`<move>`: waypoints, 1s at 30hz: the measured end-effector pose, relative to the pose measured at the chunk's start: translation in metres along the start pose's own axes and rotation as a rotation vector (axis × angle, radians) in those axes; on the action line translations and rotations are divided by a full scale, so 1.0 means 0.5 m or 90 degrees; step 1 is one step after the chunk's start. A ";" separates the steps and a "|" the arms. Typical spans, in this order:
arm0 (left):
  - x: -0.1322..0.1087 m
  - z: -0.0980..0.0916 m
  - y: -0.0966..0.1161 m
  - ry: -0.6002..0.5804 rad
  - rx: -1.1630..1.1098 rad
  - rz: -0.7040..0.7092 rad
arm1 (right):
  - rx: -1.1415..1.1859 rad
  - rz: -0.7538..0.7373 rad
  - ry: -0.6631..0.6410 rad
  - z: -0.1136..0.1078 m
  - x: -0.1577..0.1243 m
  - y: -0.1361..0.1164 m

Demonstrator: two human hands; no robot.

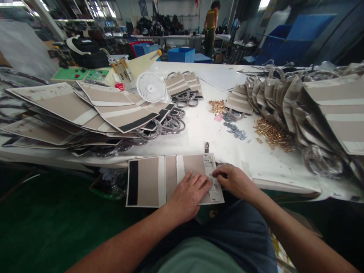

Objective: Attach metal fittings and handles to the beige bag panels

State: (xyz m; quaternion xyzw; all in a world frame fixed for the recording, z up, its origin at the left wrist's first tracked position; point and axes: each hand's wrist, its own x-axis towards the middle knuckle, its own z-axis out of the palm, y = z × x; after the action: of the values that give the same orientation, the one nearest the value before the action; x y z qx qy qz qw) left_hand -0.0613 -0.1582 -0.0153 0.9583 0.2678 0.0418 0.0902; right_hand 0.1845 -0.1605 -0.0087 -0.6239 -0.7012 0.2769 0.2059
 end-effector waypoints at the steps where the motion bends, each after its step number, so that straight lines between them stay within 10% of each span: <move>1: 0.001 0.003 0.000 -0.001 -0.003 -0.001 | -0.006 0.000 0.004 0.005 -0.003 0.001; 22: 0.017 0.011 -0.034 -0.042 -0.012 0.068 | -0.160 0.101 0.156 0.070 -0.033 -0.039; 30: 0.013 0.017 -0.034 -0.024 -0.040 0.064 | -0.010 0.155 0.134 0.071 -0.023 -0.039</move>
State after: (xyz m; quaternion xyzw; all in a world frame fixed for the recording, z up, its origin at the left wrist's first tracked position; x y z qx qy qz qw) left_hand -0.0631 -0.1420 -0.0268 0.9680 0.2158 0.0363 0.1230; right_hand 0.1488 -0.1781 -0.0228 -0.7313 -0.5974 0.2273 0.2379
